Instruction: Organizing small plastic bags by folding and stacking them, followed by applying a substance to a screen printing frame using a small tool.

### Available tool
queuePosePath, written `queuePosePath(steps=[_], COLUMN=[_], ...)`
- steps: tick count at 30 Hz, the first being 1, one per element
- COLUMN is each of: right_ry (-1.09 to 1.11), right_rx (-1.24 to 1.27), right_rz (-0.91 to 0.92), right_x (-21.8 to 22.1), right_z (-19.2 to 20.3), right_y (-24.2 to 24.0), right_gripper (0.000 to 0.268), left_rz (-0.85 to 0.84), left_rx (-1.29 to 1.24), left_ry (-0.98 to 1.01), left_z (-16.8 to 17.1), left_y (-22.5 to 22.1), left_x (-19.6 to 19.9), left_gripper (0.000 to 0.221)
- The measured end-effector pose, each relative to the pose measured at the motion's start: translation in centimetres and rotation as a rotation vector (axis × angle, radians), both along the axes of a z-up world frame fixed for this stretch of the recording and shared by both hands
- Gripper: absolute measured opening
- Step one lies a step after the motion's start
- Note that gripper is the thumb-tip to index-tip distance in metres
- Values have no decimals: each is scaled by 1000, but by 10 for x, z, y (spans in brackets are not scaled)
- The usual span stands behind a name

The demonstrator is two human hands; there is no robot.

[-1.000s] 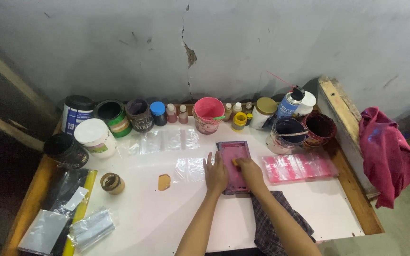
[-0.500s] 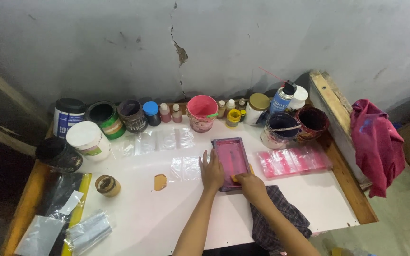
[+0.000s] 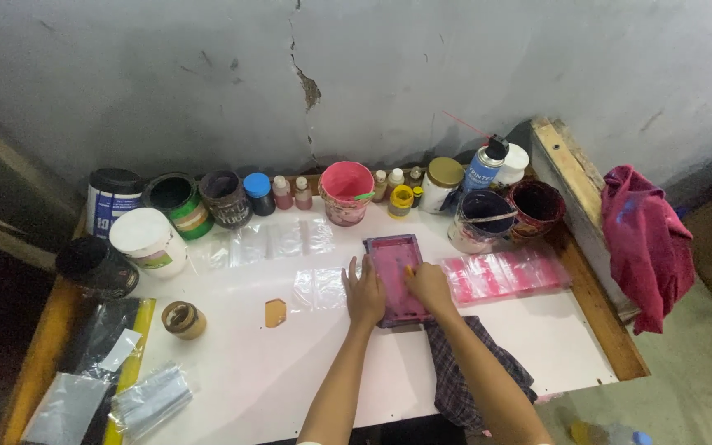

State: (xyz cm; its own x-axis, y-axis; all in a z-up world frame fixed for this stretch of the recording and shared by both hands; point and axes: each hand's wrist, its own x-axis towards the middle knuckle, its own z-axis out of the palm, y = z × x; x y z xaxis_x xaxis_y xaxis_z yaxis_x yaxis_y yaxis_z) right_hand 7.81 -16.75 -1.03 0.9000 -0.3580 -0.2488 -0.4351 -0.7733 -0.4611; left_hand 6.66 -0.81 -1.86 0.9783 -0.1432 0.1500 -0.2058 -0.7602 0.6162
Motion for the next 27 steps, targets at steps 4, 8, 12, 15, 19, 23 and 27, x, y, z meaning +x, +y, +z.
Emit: queuePosePath(steps=[4, 8, 12, 15, 19, 23, 27], right_ry=[-28, -209, -384, -97, -66, -124, -229], right_rx=[-163, -426, -602, -152, -37, -202, -481], right_rz=[60, 215, 266, 271, 213, 94, 222], right_x=[8, -3, -8, -16, 18, 24, 8], right_z=[-20, -38, -59, 32, -16, -26, -16], right_y=[16, 36, 41, 46, 7, 11, 43], right_gripper=[44, 31, 25, 48, 51, 41, 25], left_rz=[-15, 0, 28, 21, 10, 11, 11], left_rx=[41, 39, 46, 48, 17, 15, 11], left_ry=[-5, -109, -228, -214, -162, -131, -166], left_z=[-1, -23, -27, -32, -23, -22, -25], left_y=[2, 1, -1, -1, 0, -1, 1], left_x=[0, 7, 5, 7, 4, 3, 5], left_gripper=[53, 51, 50, 49, 50, 51, 52])
